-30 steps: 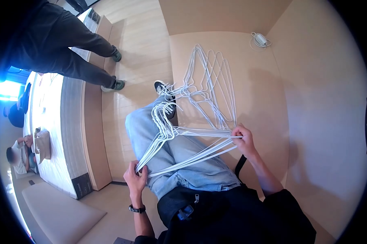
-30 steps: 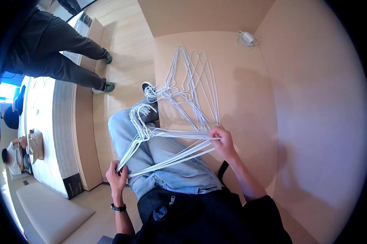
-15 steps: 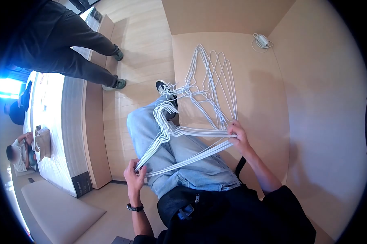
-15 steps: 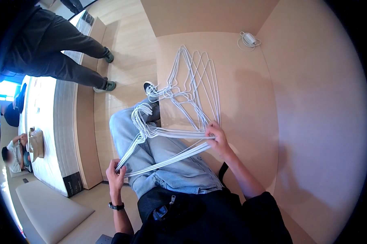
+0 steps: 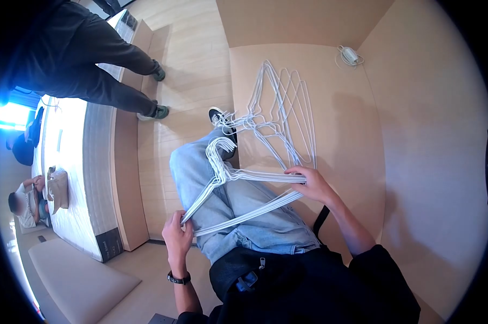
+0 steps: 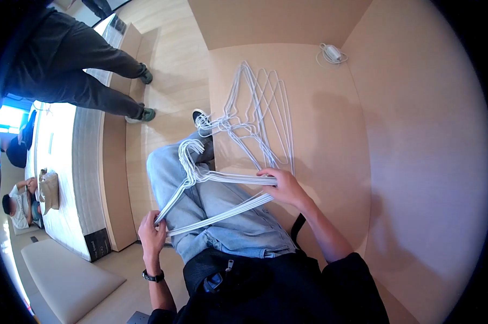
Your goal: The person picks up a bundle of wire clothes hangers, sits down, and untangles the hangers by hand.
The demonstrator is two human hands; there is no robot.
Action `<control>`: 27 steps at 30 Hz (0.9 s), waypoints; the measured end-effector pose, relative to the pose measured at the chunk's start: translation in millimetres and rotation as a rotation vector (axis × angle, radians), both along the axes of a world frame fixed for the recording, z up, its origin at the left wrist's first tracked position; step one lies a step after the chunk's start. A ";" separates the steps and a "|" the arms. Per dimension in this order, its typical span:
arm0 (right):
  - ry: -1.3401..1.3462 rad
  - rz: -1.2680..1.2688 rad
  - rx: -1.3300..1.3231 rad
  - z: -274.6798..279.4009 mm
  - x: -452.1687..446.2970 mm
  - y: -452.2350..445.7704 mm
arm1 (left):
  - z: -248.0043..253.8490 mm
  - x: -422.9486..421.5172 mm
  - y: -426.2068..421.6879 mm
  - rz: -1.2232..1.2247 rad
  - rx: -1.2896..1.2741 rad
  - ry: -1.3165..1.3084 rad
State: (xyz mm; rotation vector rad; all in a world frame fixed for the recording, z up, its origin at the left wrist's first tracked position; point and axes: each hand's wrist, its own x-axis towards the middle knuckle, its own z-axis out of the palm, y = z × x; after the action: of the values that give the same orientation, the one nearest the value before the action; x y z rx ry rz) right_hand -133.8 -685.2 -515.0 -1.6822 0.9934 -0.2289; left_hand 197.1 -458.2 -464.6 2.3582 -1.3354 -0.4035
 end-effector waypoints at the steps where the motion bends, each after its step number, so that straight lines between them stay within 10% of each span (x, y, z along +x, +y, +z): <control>1: -0.012 -0.012 0.016 -2.0 -0.8 0.4 | 2.2 -0.6 -0.3 -0.016 -0.020 -0.039; 16: -0.209 -0.175 0.002 -11.6 -2.1 14.7 | -0.5 5.7 18.4 0.271 -0.380 0.389; 27: -0.287 -0.229 -0.146 -6.6 -3.7 23.9 | 2.9 -1.3 10.6 0.143 -0.057 0.103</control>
State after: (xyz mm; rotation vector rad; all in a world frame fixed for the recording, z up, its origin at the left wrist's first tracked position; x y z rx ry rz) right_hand -137.6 -661.3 -521.6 -1.6082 0.9676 -0.6889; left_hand 195.8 -447.6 -461.7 2.3345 -1.1097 -0.4323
